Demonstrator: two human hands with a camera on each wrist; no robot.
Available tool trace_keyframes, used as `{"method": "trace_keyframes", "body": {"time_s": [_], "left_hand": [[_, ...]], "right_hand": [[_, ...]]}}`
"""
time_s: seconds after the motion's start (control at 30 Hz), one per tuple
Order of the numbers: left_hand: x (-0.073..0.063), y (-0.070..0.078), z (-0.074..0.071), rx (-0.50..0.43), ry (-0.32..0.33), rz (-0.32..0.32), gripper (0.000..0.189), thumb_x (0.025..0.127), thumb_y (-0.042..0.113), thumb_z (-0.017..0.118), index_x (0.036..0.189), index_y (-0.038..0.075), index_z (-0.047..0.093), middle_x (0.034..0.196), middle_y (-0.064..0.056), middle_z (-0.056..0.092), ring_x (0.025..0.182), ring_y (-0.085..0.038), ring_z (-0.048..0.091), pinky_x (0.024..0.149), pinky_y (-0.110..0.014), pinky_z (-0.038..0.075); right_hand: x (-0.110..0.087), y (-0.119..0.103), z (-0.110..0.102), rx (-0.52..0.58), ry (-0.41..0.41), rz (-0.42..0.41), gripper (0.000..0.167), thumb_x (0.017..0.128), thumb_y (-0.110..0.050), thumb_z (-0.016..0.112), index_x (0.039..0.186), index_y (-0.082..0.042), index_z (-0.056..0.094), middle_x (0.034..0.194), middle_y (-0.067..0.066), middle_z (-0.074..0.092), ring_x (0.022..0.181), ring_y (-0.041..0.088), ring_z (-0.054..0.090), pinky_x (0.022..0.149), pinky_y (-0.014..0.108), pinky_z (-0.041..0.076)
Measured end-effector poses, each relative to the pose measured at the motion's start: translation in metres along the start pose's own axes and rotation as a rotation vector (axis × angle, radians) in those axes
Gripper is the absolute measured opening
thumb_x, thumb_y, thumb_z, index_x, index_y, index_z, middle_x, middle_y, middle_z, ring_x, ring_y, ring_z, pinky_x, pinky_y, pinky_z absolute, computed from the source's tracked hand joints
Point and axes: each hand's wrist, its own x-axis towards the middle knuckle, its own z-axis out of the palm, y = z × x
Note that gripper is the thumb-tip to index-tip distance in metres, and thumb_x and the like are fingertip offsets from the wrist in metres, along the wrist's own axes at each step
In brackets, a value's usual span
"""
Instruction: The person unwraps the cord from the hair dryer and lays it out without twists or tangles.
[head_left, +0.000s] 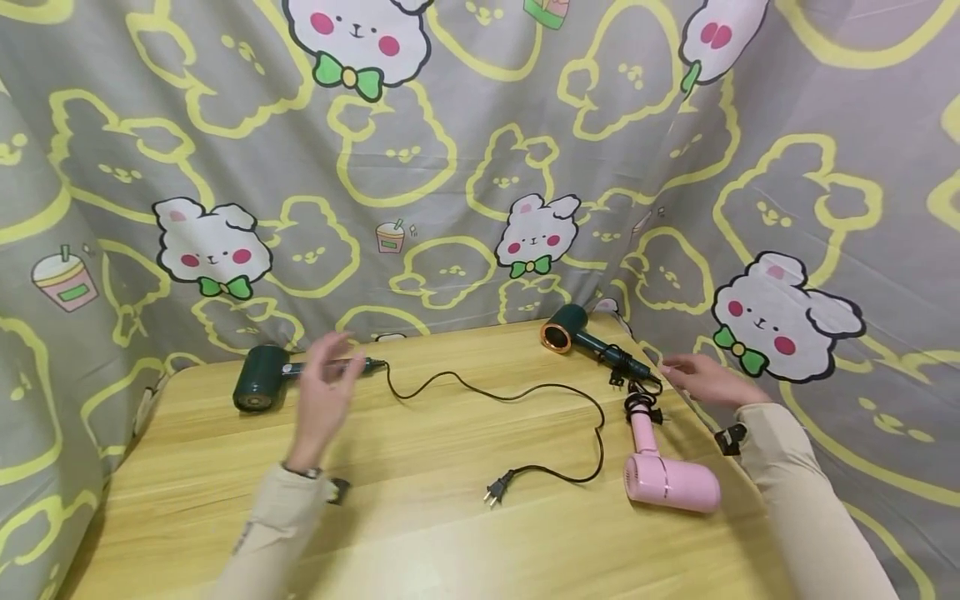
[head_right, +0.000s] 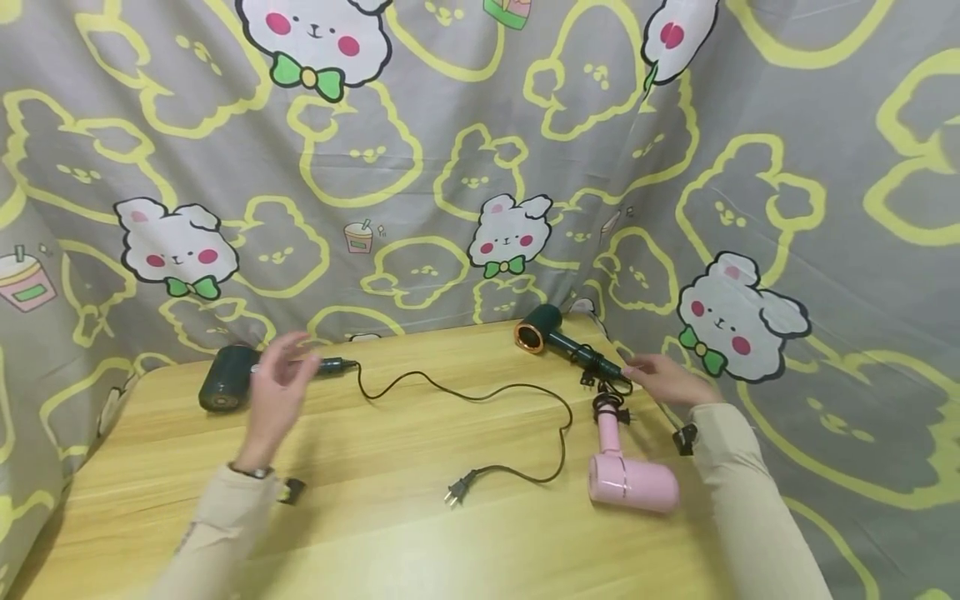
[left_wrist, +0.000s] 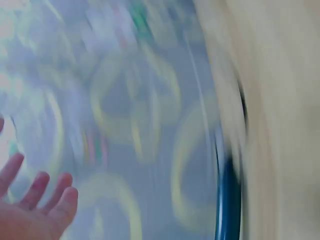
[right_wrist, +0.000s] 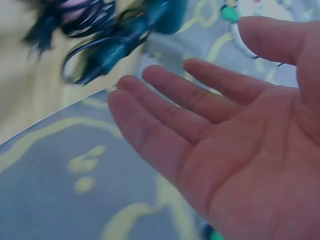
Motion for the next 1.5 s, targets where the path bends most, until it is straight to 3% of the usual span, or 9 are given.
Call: {"method": "trace_keyframes", "body": {"time_s": [0.1, 0.4, 0.53, 0.63, 0.83, 1.0, 1.23, 1.37, 1.5], "left_hand": [[-0.027, 0.025, 0.045, -0.231, -0.066, -0.082, 0.036, 0.101, 0.012, 0.065, 0.136, 0.001, 0.060, 0.131, -0.015, 0.065, 0.109, -0.010, 0.066, 0.096, -0.020, 0.052], [-0.116, 0.058, 0.154, -0.741, -0.395, -0.426, 0.038, 0.101, 0.013, 0.063, 0.135, -0.004, 0.058, 0.114, 0.002, 0.070, 0.099, -0.014, 0.070, 0.096, -0.036, 0.058], [-0.156, 0.067, 0.189, -0.848, -0.477, -0.588, 0.042, 0.100, 0.014, 0.059, 0.138, -0.002, 0.057, 0.116, -0.001, 0.069, 0.099, -0.015, 0.070, 0.093, -0.032, 0.057], [-0.183, 0.073, 0.214, -0.898, -0.509, -0.705, 0.046, 0.098, 0.014, 0.060, 0.140, -0.002, 0.054, 0.123, -0.009, 0.065, 0.101, -0.018, 0.068, 0.094, -0.033, 0.056], [-0.227, 0.085, 0.262, -0.956, -0.475, -0.962, 0.061, 0.092, 0.008, 0.060, 0.146, -0.012, 0.040, 0.131, -0.032, 0.053, 0.118, -0.045, 0.062, 0.111, -0.057, 0.046], [-0.241, 0.097, 0.285, -0.957, -0.507, -1.115, 0.053, 0.089, 0.015, 0.059, 0.130, -0.016, 0.049, 0.134, -0.038, 0.052, 0.127, -0.048, 0.058, 0.117, -0.056, 0.041], [-0.239, 0.106, 0.295, -1.014, -0.467, -1.095, 0.064, 0.084, 0.021, 0.059, 0.138, -0.011, 0.047, 0.144, -0.029, 0.049, 0.133, -0.042, 0.052, 0.118, -0.051, 0.039], [-0.235, 0.106, 0.293, -1.030, -0.456, -1.109, 0.080, 0.084, 0.023, 0.059, 0.145, -0.022, 0.034, 0.153, -0.040, 0.032, 0.144, -0.056, 0.035, 0.124, -0.057, 0.027], [-0.234, 0.104, 0.292, -1.041, -0.425, -1.121, 0.084, 0.085, 0.022, 0.057, 0.148, -0.025, 0.027, 0.155, -0.042, 0.027, 0.146, -0.054, 0.032, 0.122, -0.054, 0.029]], "right_hand": [[0.007, 0.012, 0.001, 0.027, -0.020, 0.042, 0.060, 0.112, -0.033, 0.043, 0.147, 0.015, 0.044, 0.137, 0.039, 0.057, 0.112, 0.041, 0.067, 0.091, 0.051, 0.059], [0.044, 0.037, 0.011, 0.117, -0.150, 0.119, 0.068, 0.112, -0.032, 0.043, 0.149, 0.023, 0.031, 0.144, 0.044, 0.047, 0.123, 0.052, 0.059, 0.098, 0.053, 0.056], [0.054, 0.039, 0.014, 0.128, -0.157, 0.137, 0.062, 0.111, -0.032, 0.046, 0.142, 0.022, 0.044, 0.131, 0.041, 0.059, 0.112, 0.047, 0.065, 0.093, 0.048, 0.058], [0.056, 0.040, 0.019, 0.207, -0.166, 0.190, 0.056, 0.110, -0.031, 0.049, 0.132, 0.020, 0.053, 0.105, 0.024, 0.068, 0.089, 0.027, 0.066, 0.078, 0.037, 0.058], [0.050, 0.047, 0.030, 0.258, -0.205, 0.274, 0.070, 0.107, -0.038, 0.054, 0.142, 0.021, 0.041, 0.092, 0.006, 0.061, 0.075, 0.013, 0.056, 0.071, 0.032, 0.056], [0.044, 0.050, 0.036, 0.225, -0.225, 0.277, 0.079, 0.102, -0.043, 0.063, 0.149, 0.016, 0.039, 0.103, 0.011, 0.068, 0.069, 0.013, 0.056, 0.065, 0.033, 0.056], [0.041, 0.055, 0.038, 0.220, -0.266, 0.260, 0.076, 0.101, -0.041, 0.064, 0.151, 0.011, 0.040, 0.118, 0.021, 0.070, 0.078, 0.015, 0.064, 0.065, 0.035, 0.055], [0.037, 0.054, 0.039, 0.252, -0.281, 0.291, 0.075, 0.102, -0.039, 0.060, 0.150, 0.015, 0.037, 0.099, 0.013, 0.066, 0.070, 0.014, 0.060, 0.062, 0.031, 0.053], [0.034, 0.059, 0.045, 0.338, -0.340, 0.294, 0.039, 0.102, -0.035, 0.055, 0.114, 0.002, 0.060, 0.069, 0.000, 0.053, 0.055, 0.009, 0.048, 0.053, 0.025, 0.045]]}}
